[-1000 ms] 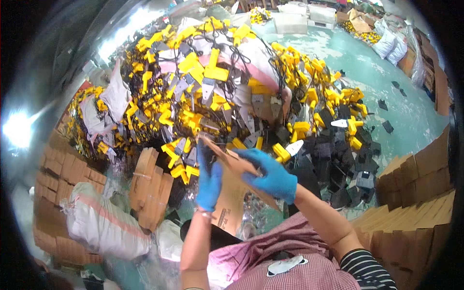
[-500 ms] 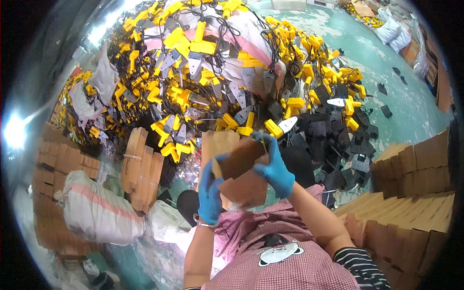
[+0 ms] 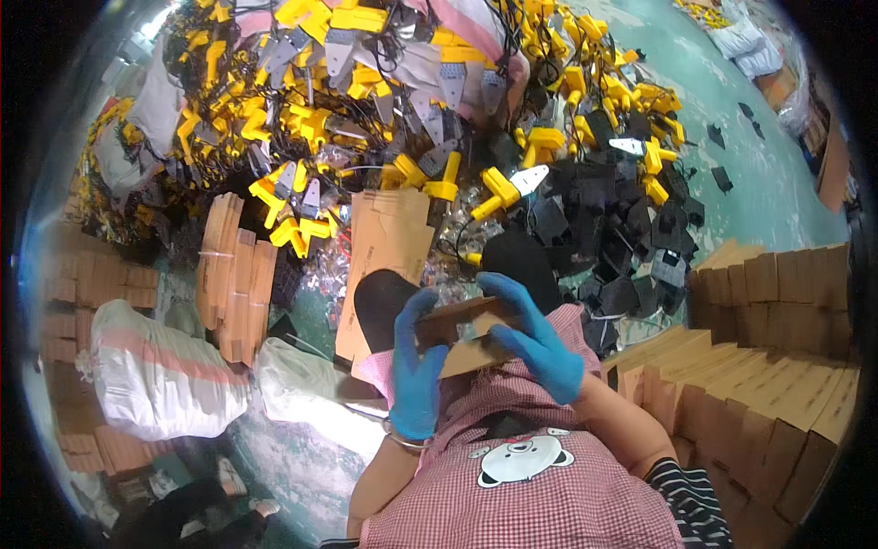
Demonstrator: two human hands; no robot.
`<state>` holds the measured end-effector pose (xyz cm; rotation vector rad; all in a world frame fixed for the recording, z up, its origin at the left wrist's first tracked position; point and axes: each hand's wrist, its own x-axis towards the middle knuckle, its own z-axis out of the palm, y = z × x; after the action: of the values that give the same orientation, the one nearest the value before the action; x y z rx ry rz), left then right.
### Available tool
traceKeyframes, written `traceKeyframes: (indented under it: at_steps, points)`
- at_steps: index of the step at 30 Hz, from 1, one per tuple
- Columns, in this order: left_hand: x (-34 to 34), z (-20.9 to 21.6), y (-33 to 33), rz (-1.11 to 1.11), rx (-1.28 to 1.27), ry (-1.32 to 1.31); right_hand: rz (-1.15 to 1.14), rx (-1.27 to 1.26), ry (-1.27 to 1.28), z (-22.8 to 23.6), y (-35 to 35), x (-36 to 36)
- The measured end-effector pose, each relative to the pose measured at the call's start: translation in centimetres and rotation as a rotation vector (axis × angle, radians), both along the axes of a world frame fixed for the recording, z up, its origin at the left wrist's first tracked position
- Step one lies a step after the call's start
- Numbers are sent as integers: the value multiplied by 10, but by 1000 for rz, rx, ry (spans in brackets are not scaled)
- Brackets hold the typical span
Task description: The person packs plastic components into small cardboard boxes by hand.
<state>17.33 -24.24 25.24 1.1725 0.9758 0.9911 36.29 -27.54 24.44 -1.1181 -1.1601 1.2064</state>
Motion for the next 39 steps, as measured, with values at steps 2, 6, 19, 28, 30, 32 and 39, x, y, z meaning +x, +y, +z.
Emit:
traceKeyframes:
  at_steps: [2, 6, 19, 28, 30, 32, 39]
  points:
    - [-6, -11, 0, -72, -23, -13, -100, -73, 145, -4, -3, -4]
    - [-20, -16, 8, -259, 576, 351, -72, 21, 23, -9, -3, 17]
    - [-29, -11, 7, -302, 704, 614, 180, 38, -1004, 26, 18, 22]
    - [-170, -22, 38, 211, 554, 730, -49, 351, -800, 49, 20, 41]
    - [-258, -4, 71, 940, 225, 135, -114, 428, -1268, 7, 18, 35]
    - [-268, 24, 70, 817, 169, 178, -37, 580, -1136, -29, 27, 23]
    - [-284, 61, 67, 608, 87, 820, 96, 254, -326, -64, 13, 6]
